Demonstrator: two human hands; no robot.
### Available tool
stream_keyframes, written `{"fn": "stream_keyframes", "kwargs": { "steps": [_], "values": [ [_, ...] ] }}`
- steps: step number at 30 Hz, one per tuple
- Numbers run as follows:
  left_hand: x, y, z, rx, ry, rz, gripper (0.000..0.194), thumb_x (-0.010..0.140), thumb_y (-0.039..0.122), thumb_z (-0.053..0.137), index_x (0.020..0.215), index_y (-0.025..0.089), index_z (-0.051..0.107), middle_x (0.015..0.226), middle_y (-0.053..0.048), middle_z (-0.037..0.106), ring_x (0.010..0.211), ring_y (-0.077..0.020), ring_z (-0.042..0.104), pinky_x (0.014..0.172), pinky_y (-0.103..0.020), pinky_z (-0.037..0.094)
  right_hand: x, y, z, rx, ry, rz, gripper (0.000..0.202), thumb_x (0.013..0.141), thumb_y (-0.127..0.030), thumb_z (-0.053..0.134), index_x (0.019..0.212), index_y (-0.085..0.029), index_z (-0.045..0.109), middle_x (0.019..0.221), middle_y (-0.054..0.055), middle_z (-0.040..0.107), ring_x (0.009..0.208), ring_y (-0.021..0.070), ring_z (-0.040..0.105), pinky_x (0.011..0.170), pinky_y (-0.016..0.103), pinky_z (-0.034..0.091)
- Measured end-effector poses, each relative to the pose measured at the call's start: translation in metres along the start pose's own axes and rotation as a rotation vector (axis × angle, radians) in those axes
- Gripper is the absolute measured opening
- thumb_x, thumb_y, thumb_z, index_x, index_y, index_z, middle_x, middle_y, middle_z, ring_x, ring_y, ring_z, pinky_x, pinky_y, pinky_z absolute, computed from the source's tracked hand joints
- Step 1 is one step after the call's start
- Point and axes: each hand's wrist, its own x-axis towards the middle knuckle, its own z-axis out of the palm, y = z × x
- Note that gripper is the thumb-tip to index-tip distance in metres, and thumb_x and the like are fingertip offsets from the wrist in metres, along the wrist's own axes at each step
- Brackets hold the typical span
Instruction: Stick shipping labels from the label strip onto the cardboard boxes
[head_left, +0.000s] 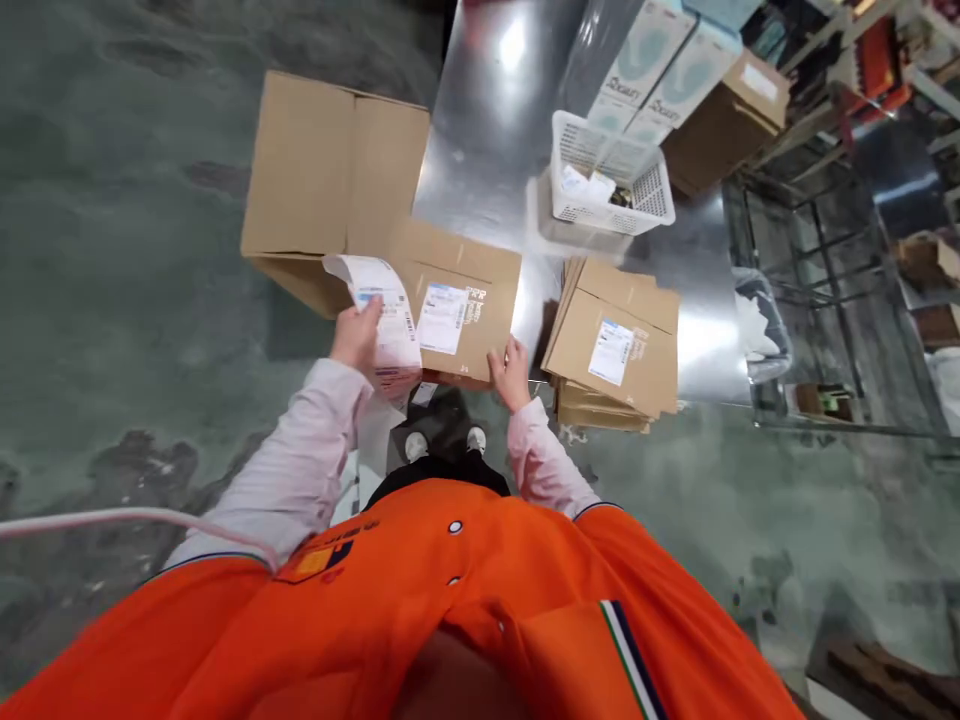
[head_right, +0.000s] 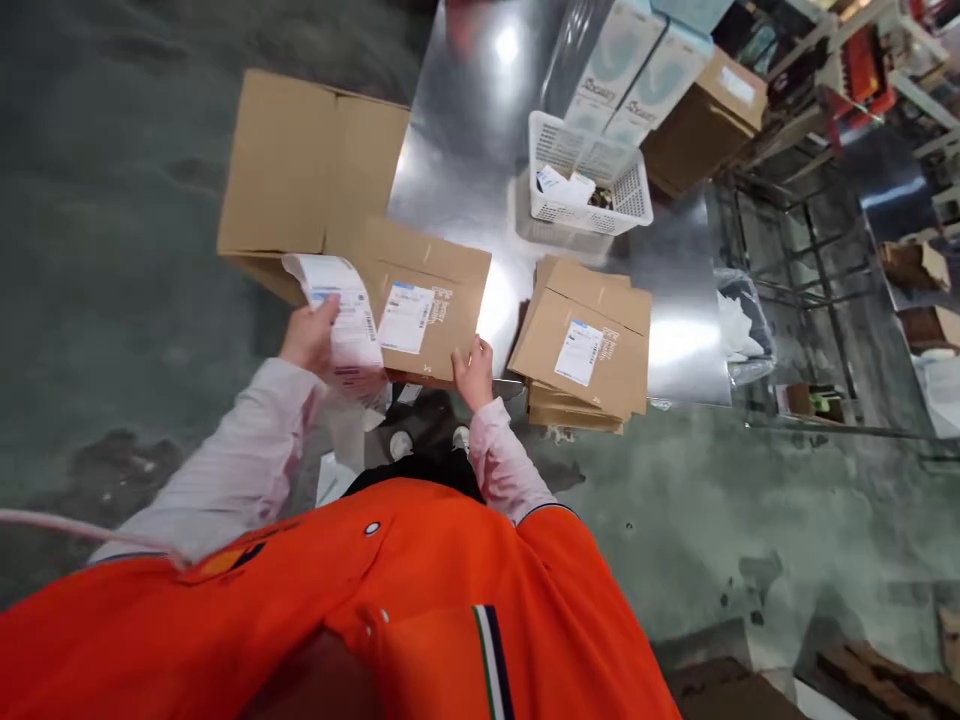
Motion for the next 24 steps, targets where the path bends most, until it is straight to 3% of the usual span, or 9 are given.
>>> {"fn": "stream_keyframes", "kwargs": {
  "steps": [2,4,7,9,11,15,17,19,24],
  "values": [
    [-0.019,0.019,-0.002,-0.245,-0.034,-0.074,0.035,0.097,0.036,0.056,0.104,0.002,0.064,0.091,-0.015,0.072,0.094,-0.0245,0.069,0.090,-0.040,0.056,0.001,0.010,-0.048,0.219,0.094,-0.041,0.062,0.098,-0.041,0.044,0.152,-0.011,0.041,0.149,0.018,0.051,0.137,0.0229,0.050,0.117,0.041,0.042],
    [-0.040,0.034,-0.001,-0.406,-0.096,-0.137,0.034,0.090,0.035,0.069,0.102,0.004,0.065,0.090,-0.013,0.073,0.090,-0.0218,0.069,0.087,-0.036,0.058,0.000,0.029,-0.121,0.321,0.202,-0.032,0.067,0.096,-0.046,0.045,0.154,-0.013,0.039,0.149,0.016,0.053,0.134,0.0224,0.054,0.114,0.042,0.045],
    [-0.073,0.043,0.002,-0.392,-0.202,-0.113,0.046,0.068,0.038,0.089,0.096,0.008,0.068,0.094,-0.012,0.075,0.086,-0.0206,0.069,0.080,-0.029,0.058,-0.004,0.052,-0.230,0.140,0.326,0.073,0.067,0.090,-0.049,0.055,0.147,-0.012,0.050,0.138,0.018,0.061,0.127,0.0268,0.059,0.109,0.046,0.049],
    [-0.094,0.041,0.006,-0.358,-0.297,-0.070,0.060,0.053,0.045,0.095,0.094,0.010,0.069,0.098,-0.012,0.076,0.087,-0.0218,0.070,0.077,-0.028,0.058,-0.008,0.049,-0.261,-0.122,0.399,0.167,0.066,0.085,-0.048,0.065,0.138,-0.009,0.058,0.131,0.022,0.063,0.120,0.0311,0.061,0.106,0.051,0.049],
    [-0.114,0.035,0.010,-0.332,-0.397,-0.046,0.069,0.048,0.054,0.095,0.097,0.013,0.070,0.102,-0.011,0.076,0.089,-0.0244,0.071,0.078,-0.030,0.059,-0.015,0.028,-0.242,-0.207,0.283,0.172,0.060,0.082,-0.048,0.071,0.127,-0.009,0.065,0.121,0.021,0.068,0.108,0.0303,0.065,0.100,0.051,0.051],
    [-0.136,0.024,0.015,-0.148,-0.663,-0.044,0.066,0.051,0.061,0.091,0.094,0.014,0.073,0.098,-0.012,0.077,0.088,-0.0281,0.072,0.081,-0.037,0.060,-0.041,-0.023,-0.114,0.387,-0.458,-0.003,0.062,0.070,-0.053,0.083,0.120,-0.017,0.069,0.109,0.009,0.075,0.093,0.0220,0.069,0.087,0.038,0.059],
    [-0.134,0.019,0.012,-0.074,-0.697,-0.029,0.065,0.051,0.061,0.091,0.092,0.013,0.075,0.096,-0.013,0.077,0.090,-0.0292,0.071,0.084,-0.038,0.059,-0.058,-0.035,-0.057,0.599,-0.415,0.014,0.055,0.077,-0.060,0.075,0.110,-0.016,0.072,0.108,0.009,0.076,0.096,0.0223,0.070,0.090,0.037,0.059],
    [-0.127,0.014,0.008,-0.105,-0.592,-0.010,0.067,0.052,0.060,0.091,0.096,0.013,0.076,0.101,-0.013,0.076,0.093,-0.0285,0.071,0.085,-0.037,0.058,-0.070,-0.038,-0.026,0.619,-0.419,0.057,0.054,0.075,-0.064,0.074,0.097,-0.014,0.073,0.100,0.010,0.077,0.092,0.0242,0.071,0.089,0.039,0.059],
    [-0.115,-0.005,0.001,-0.112,-0.440,-0.082,0.061,0.051,0.061,0.088,0.082,0.010,0.076,0.079,-0.009,0.074,0.073,-0.0226,0.066,0.068,-0.030,0.053,-0.048,-0.041,-0.021,0.541,-0.461,-0.004,0.063,0.064,-0.055,0.086,0.112,-0.017,0.072,0.106,0.011,0.076,0.094,0.0236,0.071,0.089,0.039,0.058]
  ]
}}
